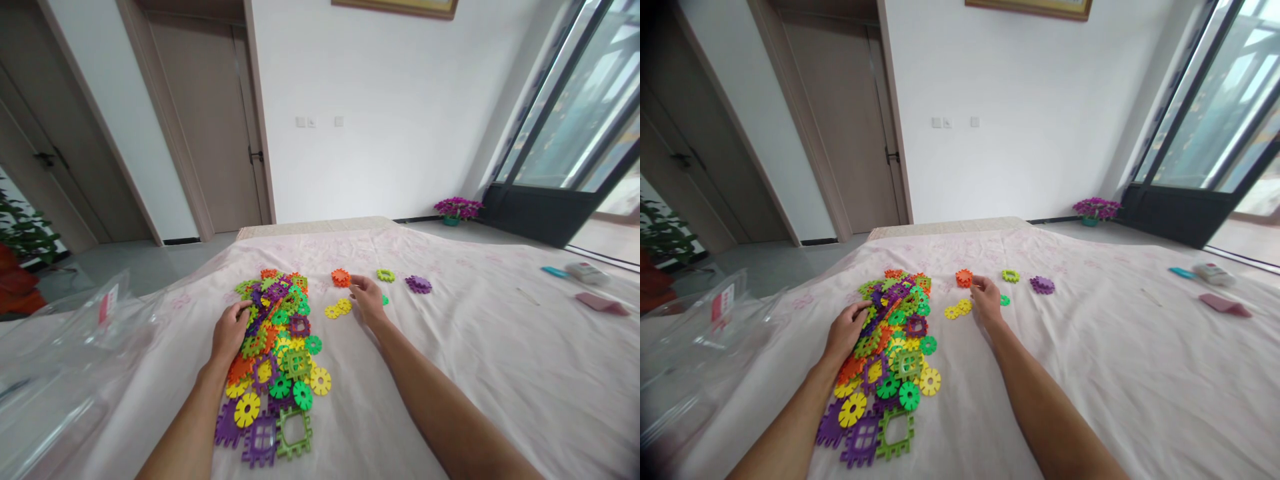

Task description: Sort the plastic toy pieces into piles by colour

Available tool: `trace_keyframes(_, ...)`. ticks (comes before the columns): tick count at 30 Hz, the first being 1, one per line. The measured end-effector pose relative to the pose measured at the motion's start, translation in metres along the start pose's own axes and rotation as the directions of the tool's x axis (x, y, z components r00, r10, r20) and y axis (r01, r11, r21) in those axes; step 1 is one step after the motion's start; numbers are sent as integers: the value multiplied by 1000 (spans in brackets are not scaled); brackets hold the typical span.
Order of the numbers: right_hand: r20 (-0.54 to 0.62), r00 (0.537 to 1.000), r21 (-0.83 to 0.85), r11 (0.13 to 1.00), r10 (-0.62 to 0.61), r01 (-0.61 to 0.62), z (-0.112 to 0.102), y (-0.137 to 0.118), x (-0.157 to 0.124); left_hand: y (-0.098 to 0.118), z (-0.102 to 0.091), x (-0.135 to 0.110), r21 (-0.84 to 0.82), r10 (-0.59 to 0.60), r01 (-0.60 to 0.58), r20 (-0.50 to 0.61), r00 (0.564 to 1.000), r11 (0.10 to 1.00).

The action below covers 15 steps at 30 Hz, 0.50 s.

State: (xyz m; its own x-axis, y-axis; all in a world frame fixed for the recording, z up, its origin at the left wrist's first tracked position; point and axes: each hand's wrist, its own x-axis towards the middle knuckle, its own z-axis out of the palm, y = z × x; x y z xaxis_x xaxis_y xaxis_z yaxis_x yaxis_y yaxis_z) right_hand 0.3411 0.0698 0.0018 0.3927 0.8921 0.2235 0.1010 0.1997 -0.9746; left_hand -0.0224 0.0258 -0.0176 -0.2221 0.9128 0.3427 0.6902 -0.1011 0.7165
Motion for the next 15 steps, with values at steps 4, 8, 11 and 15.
trace_keyframes(4,242,954,-215,949,-175,229,12,-9,-14,3,-1,0,-3,-6,6,8,1000,1000)
trace_keyframes(8,559,786,-283,831,-264,480,28,-22,-40,3,-1,-1,-12,-6,6,6,1000,1000)
trace_keyframes(11,715,656,-312,730,-242,609,37,-30,-59,2,-1,0,-8,0,0,1,1000,1000)
trace_keyframes(15,795,560,-340,594,-233,729,41,-36,-69,0,0,0,-3,4,-4,-2,1000,1000)
